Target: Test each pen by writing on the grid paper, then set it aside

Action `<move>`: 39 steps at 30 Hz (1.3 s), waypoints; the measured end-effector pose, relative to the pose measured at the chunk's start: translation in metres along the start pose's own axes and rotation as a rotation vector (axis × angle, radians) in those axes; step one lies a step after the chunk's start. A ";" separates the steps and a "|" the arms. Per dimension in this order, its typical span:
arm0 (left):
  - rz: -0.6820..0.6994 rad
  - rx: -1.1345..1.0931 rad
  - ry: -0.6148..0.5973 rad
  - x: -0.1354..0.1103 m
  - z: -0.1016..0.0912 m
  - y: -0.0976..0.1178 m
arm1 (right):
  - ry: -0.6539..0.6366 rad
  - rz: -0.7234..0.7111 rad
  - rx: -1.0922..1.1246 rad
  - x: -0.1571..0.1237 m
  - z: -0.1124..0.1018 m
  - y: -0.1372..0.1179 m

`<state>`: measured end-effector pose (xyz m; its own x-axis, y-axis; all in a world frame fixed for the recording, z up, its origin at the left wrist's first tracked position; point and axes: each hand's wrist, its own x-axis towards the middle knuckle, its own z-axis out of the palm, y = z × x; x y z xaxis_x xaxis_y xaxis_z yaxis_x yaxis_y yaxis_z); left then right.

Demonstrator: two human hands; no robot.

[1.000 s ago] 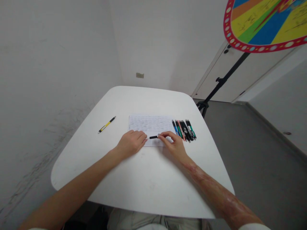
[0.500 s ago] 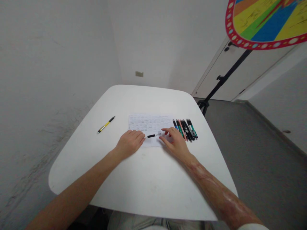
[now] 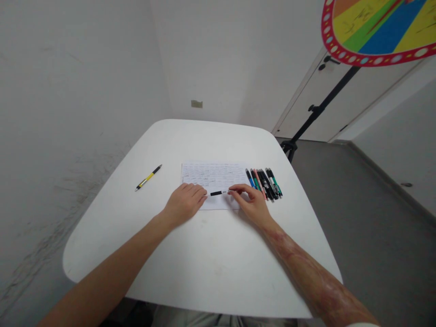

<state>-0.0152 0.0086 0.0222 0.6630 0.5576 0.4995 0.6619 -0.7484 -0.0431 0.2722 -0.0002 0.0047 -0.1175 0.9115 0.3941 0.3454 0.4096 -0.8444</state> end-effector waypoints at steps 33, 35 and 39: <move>0.007 -0.023 -0.002 0.004 0.003 0.007 | -0.029 -0.051 0.027 -0.004 -0.001 -0.008; 0.009 -0.024 -0.008 0.004 0.003 0.008 | -0.030 -0.055 0.021 -0.004 -0.001 -0.008; 0.035 -0.004 -0.005 0.003 0.004 0.011 | -0.038 -0.066 -0.006 -0.005 -0.001 -0.008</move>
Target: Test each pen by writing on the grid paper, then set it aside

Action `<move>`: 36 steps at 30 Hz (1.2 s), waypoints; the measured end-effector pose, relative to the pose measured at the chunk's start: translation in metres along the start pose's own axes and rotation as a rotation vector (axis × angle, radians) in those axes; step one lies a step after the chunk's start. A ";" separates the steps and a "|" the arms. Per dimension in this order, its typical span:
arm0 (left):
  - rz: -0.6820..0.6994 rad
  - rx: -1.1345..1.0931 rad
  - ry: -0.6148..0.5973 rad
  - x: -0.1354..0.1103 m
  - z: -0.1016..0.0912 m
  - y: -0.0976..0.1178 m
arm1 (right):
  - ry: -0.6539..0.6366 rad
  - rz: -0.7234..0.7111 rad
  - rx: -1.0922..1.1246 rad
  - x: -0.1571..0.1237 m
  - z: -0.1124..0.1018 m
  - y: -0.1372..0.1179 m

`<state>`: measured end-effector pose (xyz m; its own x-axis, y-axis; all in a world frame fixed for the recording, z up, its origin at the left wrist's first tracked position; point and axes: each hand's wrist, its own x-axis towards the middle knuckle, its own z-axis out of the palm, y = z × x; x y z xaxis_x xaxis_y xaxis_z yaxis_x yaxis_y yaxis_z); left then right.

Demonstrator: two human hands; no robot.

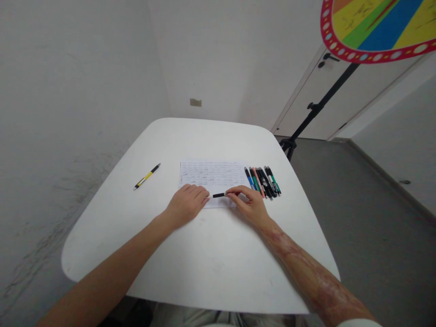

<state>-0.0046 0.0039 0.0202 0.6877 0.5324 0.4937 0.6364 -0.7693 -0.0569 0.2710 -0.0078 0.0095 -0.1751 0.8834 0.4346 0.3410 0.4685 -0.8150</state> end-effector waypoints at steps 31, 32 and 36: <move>0.058 0.018 0.031 0.005 -0.002 0.007 | -0.195 -0.076 -0.287 0.002 0.001 -0.006; 0.052 0.018 0.025 0.005 -0.002 0.007 | -0.192 -0.072 -0.276 0.002 0.001 -0.006; 0.063 0.015 0.028 0.004 0.000 0.006 | -0.223 -0.073 -0.304 0.003 0.001 -0.007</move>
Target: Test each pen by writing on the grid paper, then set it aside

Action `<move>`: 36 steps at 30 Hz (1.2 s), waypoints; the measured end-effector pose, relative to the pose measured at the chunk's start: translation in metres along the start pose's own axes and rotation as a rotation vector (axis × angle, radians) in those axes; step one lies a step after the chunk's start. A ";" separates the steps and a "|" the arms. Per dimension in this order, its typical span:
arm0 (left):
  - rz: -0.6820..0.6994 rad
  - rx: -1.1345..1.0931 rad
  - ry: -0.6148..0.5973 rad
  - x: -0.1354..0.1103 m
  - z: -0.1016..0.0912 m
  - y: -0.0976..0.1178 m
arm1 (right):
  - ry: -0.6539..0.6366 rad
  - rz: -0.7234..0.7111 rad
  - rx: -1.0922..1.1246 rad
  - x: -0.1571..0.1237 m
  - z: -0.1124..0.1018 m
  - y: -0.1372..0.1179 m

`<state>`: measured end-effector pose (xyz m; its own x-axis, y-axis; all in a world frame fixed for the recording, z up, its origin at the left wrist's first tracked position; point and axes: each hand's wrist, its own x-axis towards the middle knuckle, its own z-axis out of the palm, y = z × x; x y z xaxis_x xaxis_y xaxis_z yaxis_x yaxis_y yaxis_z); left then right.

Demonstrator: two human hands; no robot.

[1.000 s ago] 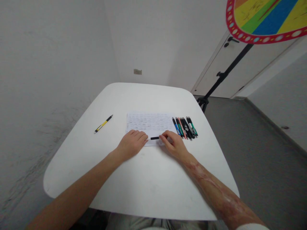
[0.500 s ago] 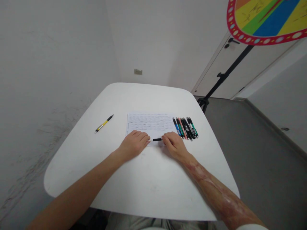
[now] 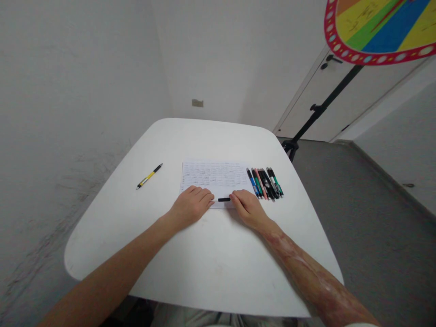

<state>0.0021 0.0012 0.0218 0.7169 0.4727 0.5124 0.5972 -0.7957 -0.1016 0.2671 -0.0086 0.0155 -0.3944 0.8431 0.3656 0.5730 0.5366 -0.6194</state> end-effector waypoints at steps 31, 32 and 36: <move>-0.253 -0.328 0.085 -0.010 -0.004 -0.013 | 0.166 -0.181 -0.198 0.002 -0.002 -0.007; -0.236 -0.327 0.098 -0.010 -0.004 -0.012 | 0.113 -0.217 -0.251 0.003 -0.001 -0.010; -0.199 -0.339 0.152 -0.009 -0.005 -0.007 | -0.036 -0.255 -0.303 0.003 0.006 -0.013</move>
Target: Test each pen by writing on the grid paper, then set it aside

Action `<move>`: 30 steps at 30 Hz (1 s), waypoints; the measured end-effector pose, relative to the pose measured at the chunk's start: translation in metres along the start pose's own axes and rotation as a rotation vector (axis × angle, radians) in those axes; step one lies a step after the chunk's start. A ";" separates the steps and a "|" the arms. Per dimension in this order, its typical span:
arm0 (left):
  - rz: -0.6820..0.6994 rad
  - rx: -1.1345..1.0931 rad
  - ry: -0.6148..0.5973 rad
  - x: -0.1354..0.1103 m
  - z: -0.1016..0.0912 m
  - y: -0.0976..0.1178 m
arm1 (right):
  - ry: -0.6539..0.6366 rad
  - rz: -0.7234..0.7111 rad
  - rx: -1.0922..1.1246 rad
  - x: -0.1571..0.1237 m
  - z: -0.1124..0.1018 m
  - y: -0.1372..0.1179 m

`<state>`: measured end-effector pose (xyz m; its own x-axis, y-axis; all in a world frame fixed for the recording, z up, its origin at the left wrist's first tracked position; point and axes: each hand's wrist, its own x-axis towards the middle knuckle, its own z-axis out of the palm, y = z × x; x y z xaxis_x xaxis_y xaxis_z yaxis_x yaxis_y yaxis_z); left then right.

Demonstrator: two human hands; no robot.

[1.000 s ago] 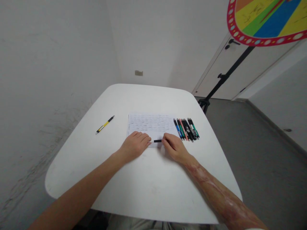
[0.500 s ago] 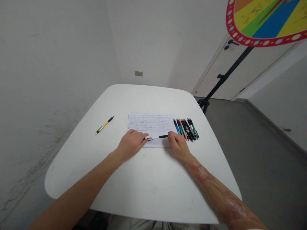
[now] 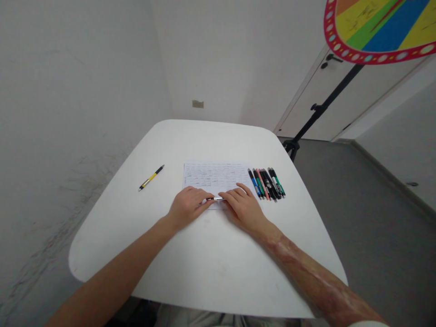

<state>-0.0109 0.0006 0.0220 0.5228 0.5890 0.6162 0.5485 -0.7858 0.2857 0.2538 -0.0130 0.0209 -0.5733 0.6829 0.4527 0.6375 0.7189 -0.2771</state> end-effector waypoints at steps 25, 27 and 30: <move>-0.109 0.148 -0.147 -0.005 0.001 -0.019 | 0.702 0.765 1.721 0.043 -0.031 0.038; -0.107 0.151 -0.146 -0.005 0.002 -0.019 | 0.702 0.772 1.740 0.039 -0.032 0.040; -0.102 0.144 -0.151 -0.004 0.001 -0.019 | 0.705 0.759 1.766 0.035 -0.032 0.042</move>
<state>-0.0227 0.0128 0.0133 0.5461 0.6939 0.4694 0.6853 -0.6922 0.2261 0.2768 0.0365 0.0521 0.0446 0.9970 -0.0638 -0.7322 -0.0109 -0.6810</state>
